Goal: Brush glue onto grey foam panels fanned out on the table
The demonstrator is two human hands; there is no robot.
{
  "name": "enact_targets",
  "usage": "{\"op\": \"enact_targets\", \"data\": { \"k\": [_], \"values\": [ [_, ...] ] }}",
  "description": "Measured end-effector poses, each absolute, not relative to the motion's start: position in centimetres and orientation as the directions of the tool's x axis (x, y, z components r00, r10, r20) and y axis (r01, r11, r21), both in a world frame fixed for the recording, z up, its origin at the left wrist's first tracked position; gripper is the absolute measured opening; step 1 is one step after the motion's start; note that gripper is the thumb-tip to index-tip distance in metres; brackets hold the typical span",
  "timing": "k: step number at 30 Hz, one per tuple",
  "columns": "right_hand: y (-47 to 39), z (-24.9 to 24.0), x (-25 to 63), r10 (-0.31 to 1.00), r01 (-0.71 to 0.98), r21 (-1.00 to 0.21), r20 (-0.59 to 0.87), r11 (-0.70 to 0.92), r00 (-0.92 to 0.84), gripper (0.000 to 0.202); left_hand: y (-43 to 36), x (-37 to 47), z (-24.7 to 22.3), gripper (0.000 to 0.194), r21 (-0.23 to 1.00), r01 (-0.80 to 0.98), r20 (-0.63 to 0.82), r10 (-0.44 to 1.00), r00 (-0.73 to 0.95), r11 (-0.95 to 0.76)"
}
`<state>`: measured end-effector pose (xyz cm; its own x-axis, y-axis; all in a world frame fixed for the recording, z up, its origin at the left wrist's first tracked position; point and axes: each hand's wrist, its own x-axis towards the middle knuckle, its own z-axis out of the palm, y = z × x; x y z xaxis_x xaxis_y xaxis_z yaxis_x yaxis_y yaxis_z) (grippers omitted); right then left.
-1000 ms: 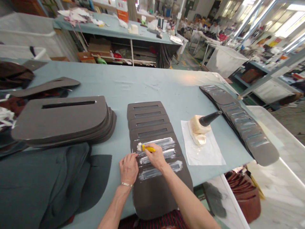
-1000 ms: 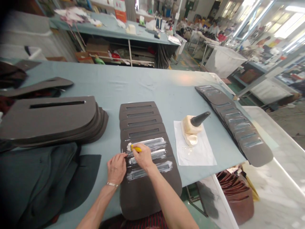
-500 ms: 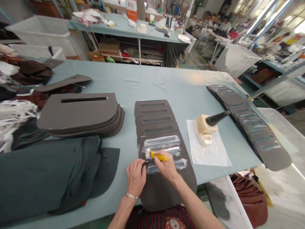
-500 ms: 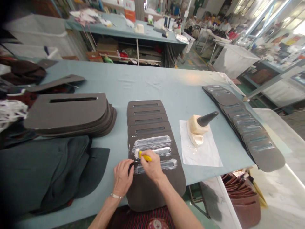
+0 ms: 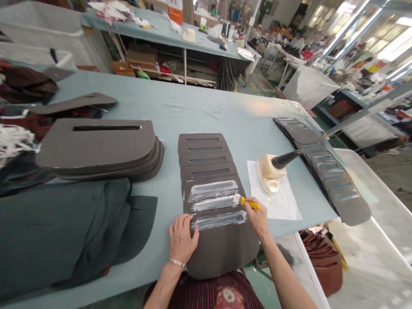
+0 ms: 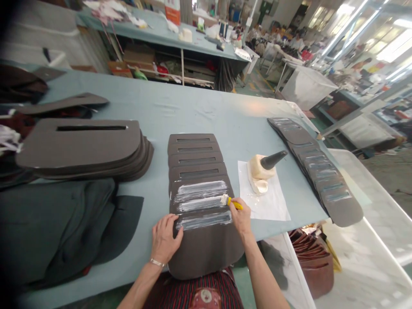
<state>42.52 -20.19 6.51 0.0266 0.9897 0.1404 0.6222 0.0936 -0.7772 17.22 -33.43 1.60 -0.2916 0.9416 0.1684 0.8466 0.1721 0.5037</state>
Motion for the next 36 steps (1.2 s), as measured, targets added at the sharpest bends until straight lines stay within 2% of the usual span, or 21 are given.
{"op": "enact_targets", "data": {
  "k": [10,13,19,22,26,28,32,34,36],
  "values": [
    [-21.0,6.7,40.7,0.963,0.696,-0.688,0.269,0.205,-0.018,0.024,-33.7,18.0,1.7,0.03,0.583,0.786,0.197,0.903,-0.381,0.204],
    [-23.2,7.6,37.4,0.959,0.652,-0.72,0.279,0.237,-0.041,0.016,-34.5,17.5,1.4,0.027,0.586,0.783,0.213,0.892,-0.398,0.209],
    [-27.5,6.9,29.6,0.902,0.425,-0.823,0.224,0.378,-0.369,0.015,-36.3,17.4,0.6,0.029,0.487,0.87,0.226,0.952,-0.206,0.072],
    [-26.4,6.1,31.4,0.932,0.483,-0.81,0.206,0.333,-0.297,0.014,-36.4,17.7,0.5,0.029,0.447,0.89,0.217,0.954,-0.207,0.091],
    [-25.1,6.9,34.4,0.964,0.695,-0.68,0.253,0.234,-0.077,0.012,-36.3,18.1,0.6,0.029,0.424,0.898,0.206,0.953,-0.222,0.118],
    [-26.1,7.7,33.4,0.954,0.706,-0.654,0.279,0.271,-0.108,0.013,-36.3,18.2,0.6,0.028,0.418,0.9,0.211,0.951,-0.228,0.123],
    [-28.0,7.7,31.2,0.905,0.578,-0.706,0.231,0.408,-0.356,0.015,-36.2,18.4,0.5,0.028,0.407,0.906,0.222,0.949,-0.222,0.117],
    [-27.3,7.1,33.2,0.926,0.593,-0.718,0.213,0.365,-0.313,0.015,-36.1,18.4,0.5,0.028,0.404,0.906,0.207,0.952,-0.223,0.125],
    [-25.7,6.7,37.2,0.962,0.652,-0.708,0.212,0.273,-0.172,0.015,-36.0,18.5,0.6,0.027,0.401,0.906,0.193,0.954,-0.228,0.135]
  ]
}}
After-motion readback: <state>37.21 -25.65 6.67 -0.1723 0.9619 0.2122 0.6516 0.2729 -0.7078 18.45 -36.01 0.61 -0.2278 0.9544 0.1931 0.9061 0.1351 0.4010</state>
